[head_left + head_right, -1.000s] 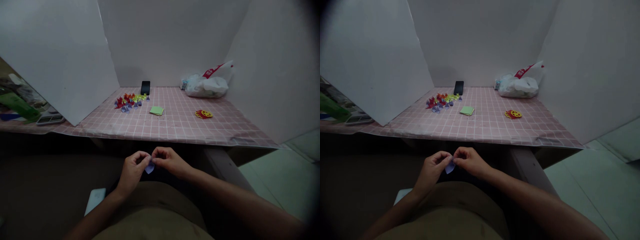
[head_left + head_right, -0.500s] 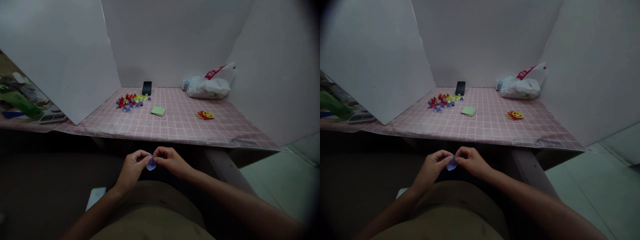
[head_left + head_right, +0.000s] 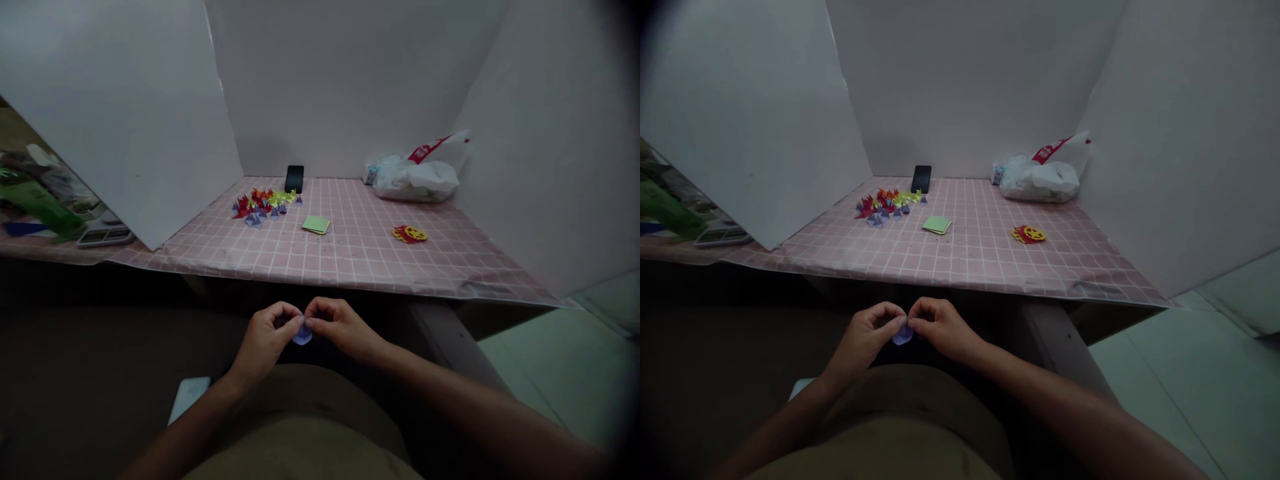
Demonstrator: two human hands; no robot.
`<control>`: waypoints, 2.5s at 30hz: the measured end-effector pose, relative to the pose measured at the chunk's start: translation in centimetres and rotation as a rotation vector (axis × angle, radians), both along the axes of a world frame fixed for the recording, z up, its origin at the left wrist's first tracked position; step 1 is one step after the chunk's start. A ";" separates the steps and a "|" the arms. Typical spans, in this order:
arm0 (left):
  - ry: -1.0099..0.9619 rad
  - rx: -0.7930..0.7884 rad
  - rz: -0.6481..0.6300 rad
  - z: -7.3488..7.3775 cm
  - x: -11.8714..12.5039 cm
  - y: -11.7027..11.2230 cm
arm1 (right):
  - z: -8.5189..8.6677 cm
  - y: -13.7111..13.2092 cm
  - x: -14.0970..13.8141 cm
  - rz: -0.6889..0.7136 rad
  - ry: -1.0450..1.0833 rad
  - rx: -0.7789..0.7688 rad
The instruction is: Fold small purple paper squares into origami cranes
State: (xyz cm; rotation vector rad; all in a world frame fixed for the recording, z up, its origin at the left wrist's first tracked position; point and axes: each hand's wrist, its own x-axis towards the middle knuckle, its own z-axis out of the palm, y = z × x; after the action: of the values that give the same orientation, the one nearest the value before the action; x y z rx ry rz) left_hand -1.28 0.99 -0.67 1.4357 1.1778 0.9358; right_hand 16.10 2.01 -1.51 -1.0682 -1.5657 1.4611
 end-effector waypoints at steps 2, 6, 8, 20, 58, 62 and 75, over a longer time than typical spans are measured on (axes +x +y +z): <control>-0.001 0.010 -0.002 -0.1 0.0 0.0 | 0.0 0.0 0.0 0.011 0.024 -0.022; 0.064 0.152 0.127 -0.7 0.1 0.1 | 0.0 -0.2 0.0 -0.005 0.091 -0.019; 0.133 0.276 0.213 -1.1 0.1 0.1 | -0.1 -0.5 -0.2 -0.038 0.075 0.034; 0.256 0.621 0.270 -2.6 0.5 0.0 | -1.2 -1.0 -1.3 -0.221 -0.039 0.143; 0.082 0.015 0.005 -1.6 0.5 0.7 | 0.3 0.6 0.8 -0.017 -0.288 0.345; 0.028 -0.022 0.013 -1.9 0.7 0.4 | 0.2 0.7 0.8 0.010 -0.213 0.287; -0.342 -0.132 0.222 -1.5 0.7 0.1 | -1.0 0.5 0.0 -0.050 0.237 -0.014</control>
State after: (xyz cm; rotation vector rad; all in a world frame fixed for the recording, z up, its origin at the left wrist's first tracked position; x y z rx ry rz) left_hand -0.54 1.14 -2.16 1.0047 1.1303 1.1811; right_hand 16.14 2.52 -2.49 -0.8997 -1.3546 1.5070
